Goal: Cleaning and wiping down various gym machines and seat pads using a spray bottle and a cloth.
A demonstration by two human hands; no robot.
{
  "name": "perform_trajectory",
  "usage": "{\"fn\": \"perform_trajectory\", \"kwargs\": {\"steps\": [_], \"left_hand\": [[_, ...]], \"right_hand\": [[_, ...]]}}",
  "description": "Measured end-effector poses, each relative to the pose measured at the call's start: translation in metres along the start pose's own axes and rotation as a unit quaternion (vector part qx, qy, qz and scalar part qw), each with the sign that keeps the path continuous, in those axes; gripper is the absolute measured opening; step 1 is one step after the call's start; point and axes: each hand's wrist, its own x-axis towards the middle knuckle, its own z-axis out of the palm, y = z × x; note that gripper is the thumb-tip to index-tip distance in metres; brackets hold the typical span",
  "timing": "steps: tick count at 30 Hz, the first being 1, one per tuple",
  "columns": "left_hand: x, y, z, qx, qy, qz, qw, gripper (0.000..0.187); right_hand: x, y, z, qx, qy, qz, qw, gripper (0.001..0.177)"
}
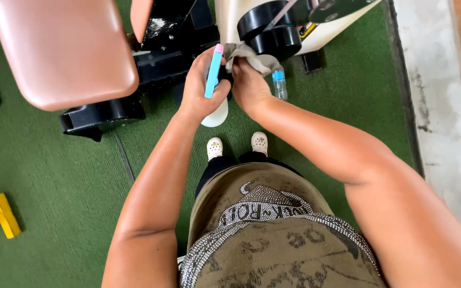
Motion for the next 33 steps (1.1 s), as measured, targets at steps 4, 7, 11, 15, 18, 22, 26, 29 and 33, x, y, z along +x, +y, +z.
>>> {"fn": "perform_trajectory", "kwargs": {"steps": [4, 7, 11, 15, 18, 22, 26, 29, 33], "left_hand": [[0.004, 0.001, 0.012, 0.003, -0.029, 0.025, 0.999, 0.049], [0.004, 0.006, 0.016, -0.013, -0.053, 0.019, 0.998, 0.049], [0.006, 0.015, 0.026, -0.049, -0.078, -0.029, 0.995, 0.065], [0.012, 0.009, 0.032, -0.064, -0.074, -0.018, 0.995, 0.074], [0.015, 0.014, 0.035, -0.054, -0.079, -0.005, 0.995, 0.075], [0.018, 0.008, 0.039, 0.011, -0.047, 0.071, 0.996, 0.048], [0.017, 0.012, 0.041, -0.044, -0.034, -0.001, 0.998, 0.063], [0.019, 0.016, 0.042, -0.069, -0.025, -0.020, 0.997, 0.056], [0.019, 0.013, 0.045, -0.017, -0.013, -0.017, 1.000, 0.051]], "right_hand": [[0.003, -0.032, 0.060, 0.073, -0.043, -0.047, 0.995, 0.047], [-0.030, -0.026, 0.074, 0.164, -0.065, -0.025, 0.984, 0.039], [-0.083, 0.012, 0.069, 0.563, -0.195, 0.333, 0.731, 0.051], [-0.126, 0.016, 0.088, 0.602, 0.189, 0.340, 0.697, 0.052], [-0.119, 0.036, 0.050, 0.647, 0.345, 0.447, 0.512, 0.034], [-0.073, 0.037, 0.025, 0.539, 0.439, 0.405, 0.594, 0.043], [-0.055, 0.022, 0.018, 0.491, 0.444, 0.393, 0.638, 0.049], [-0.064, 0.014, 0.020, 0.482, 0.454, 0.355, 0.660, 0.060], [-0.057, -0.011, 0.051, 0.480, 0.446, 0.316, 0.686, 0.061]]}}
